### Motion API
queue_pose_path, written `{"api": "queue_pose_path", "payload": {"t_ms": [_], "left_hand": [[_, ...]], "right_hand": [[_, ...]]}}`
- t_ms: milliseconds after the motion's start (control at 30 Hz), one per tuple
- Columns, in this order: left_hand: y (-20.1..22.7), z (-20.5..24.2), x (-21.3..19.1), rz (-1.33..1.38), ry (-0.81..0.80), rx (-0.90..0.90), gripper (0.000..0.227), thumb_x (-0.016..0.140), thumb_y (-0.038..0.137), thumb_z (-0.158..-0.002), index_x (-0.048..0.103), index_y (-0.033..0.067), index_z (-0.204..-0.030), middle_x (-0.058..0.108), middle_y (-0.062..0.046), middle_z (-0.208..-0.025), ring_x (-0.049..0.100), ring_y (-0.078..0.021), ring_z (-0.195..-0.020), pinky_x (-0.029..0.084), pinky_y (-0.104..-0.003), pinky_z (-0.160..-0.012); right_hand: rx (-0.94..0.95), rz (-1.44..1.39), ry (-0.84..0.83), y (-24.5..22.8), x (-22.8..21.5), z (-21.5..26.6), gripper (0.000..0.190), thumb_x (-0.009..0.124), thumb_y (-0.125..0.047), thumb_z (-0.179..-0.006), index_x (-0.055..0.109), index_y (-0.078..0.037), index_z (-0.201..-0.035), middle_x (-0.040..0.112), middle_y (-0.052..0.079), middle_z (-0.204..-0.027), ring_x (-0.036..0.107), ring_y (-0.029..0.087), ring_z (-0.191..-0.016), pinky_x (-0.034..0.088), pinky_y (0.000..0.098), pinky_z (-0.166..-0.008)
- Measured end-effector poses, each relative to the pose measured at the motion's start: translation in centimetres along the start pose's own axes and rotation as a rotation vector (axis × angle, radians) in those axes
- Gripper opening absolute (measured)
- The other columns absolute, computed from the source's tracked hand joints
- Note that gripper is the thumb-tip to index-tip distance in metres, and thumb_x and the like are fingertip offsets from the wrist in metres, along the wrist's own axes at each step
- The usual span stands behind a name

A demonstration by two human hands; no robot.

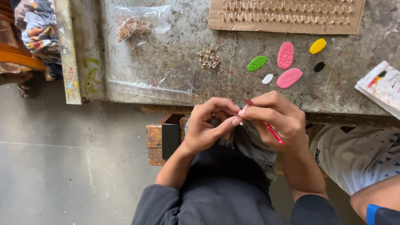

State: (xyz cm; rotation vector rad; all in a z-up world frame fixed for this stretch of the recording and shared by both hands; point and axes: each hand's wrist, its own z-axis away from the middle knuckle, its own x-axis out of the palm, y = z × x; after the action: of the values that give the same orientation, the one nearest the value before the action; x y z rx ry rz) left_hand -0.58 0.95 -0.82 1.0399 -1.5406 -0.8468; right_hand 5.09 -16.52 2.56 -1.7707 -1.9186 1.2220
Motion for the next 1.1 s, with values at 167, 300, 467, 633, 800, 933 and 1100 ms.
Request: {"api": "queue_pose_path", "payload": {"t_ms": [167, 300, 467, 633, 800, 933, 1100], "left_hand": [[0.7, -0.3, -0.1, -0.030, -0.030, 0.004, 0.006, 0.071, -0.003, -0.094, 0.072, -0.0021, -0.100, 0.072, -0.013, -0.079, 0.066, -0.0129, -0.048, 0.055, -0.028, -0.056], [1.9, -0.3, 0.1, -0.178, -0.067, -0.100, 0.005, 0.062, 0.001, -0.099, 0.058, -0.0009, -0.097, 0.068, -0.019, -0.091, 0.060, -0.0117, -0.051, 0.052, -0.020, -0.057], [2.2, -0.7, 0.3, -0.339, -0.062, -0.032, 0.005, 0.061, -0.004, -0.097, 0.060, 0.0009, -0.096, 0.071, -0.017, -0.089, 0.071, -0.0157, -0.060, 0.058, -0.024, -0.067], [2.3, -0.8, 0.4, -0.443, -0.041, -0.031, 0.006, 0.060, -0.005, -0.096, 0.060, 0.0004, -0.094, 0.069, -0.014, -0.088, 0.061, -0.0105, -0.045, 0.054, -0.020, -0.058], [1.7, -0.4, 0.3, -0.413, 0.018, -0.066, 0.007, 0.058, -0.008, -0.097, 0.059, -0.0006, -0.097, 0.067, -0.016, -0.083, 0.057, -0.0094, -0.043, 0.054, -0.021, -0.059], [1.4, -0.4, 0.4, -0.438, 0.030, -0.059, 0.007, 0.059, -0.007, -0.097, 0.059, 0.0001, -0.098, 0.068, -0.015, -0.082, 0.059, -0.0094, -0.043, 0.052, -0.019, -0.055], [1.5, -0.8, 0.8, -0.419, 0.030, 0.022, 0.007, 0.058, -0.006, -0.099, 0.058, 0.0006, -0.098, 0.054, -0.004, -0.054, 0.061, -0.0117, -0.055, 0.062, -0.041, -0.095]], "right_hand": [[0.068, 0.054, 0.070, -2.1, -2.4, 0.7, 0.024, 0.058, -0.009, -0.102, 0.076, 0.006, -0.106, 0.074, 0.022, -0.097, 0.075, 0.031, -0.083, 0.060, 0.0384, -0.076], [0.265, 0.177, 0.196, -2.2, -6.1, 5.0, 0.013, 0.053, 0.010, -0.101, 0.065, 0.012, -0.101, 0.070, 0.028, -0.095, 0.076, 0.029, -0.072, 0.064, 0.0317, -0.071], [0.443, 0.719, 0.230, -2.9, -11.9, 8.1, 0.011, 0.071, 0.014, -0.116, 0.060, 0.015, -0.118, 0.072, 0.033, -0.111, 0.071, 0.036, -0.090, 0.057, 0.0405, -0.084], [0.326, 1.009, 0.095, -2.5, -14.5, 8.0, 0.011, 0.086, 0.023, -0.110, 0.080, 0.015, -0.113, 0.066, 0.029, -0.113, 0.067, 0.043, -0.105, 0.056, 0.0498, -0.097], [0.400, 1.060, 0.036, -2.5, -14.0, 7.6, 0.010, 0.075, 0.018, -0.112, 0.082, 0.012, -0.115, 0.073, 0.025, -0.113, 0.072, 0.038, -0.101, 0.058, 0.0446, -0.090], [0.421, 1.088, -0.005, -2.3, -14.6, 8.2, 0.009, 0.075, 0.013, -0.115, 0.082, 0.007, -0.115, 0.072, 0.021, -0.109, 0.072, 0.036, -0.098, 0.056, 0.0420, -0.084], [0.604, 1.158, -0.085, -1.0, -15.7, 10.7, 0.007, 0.067, 0.000, -0.121, 0.072, -0.004, -0.122, 0.072, 0.000, -0.089, 0.071, 0.028, -0.086, 0.051, 0.0420, -0.077]]}}
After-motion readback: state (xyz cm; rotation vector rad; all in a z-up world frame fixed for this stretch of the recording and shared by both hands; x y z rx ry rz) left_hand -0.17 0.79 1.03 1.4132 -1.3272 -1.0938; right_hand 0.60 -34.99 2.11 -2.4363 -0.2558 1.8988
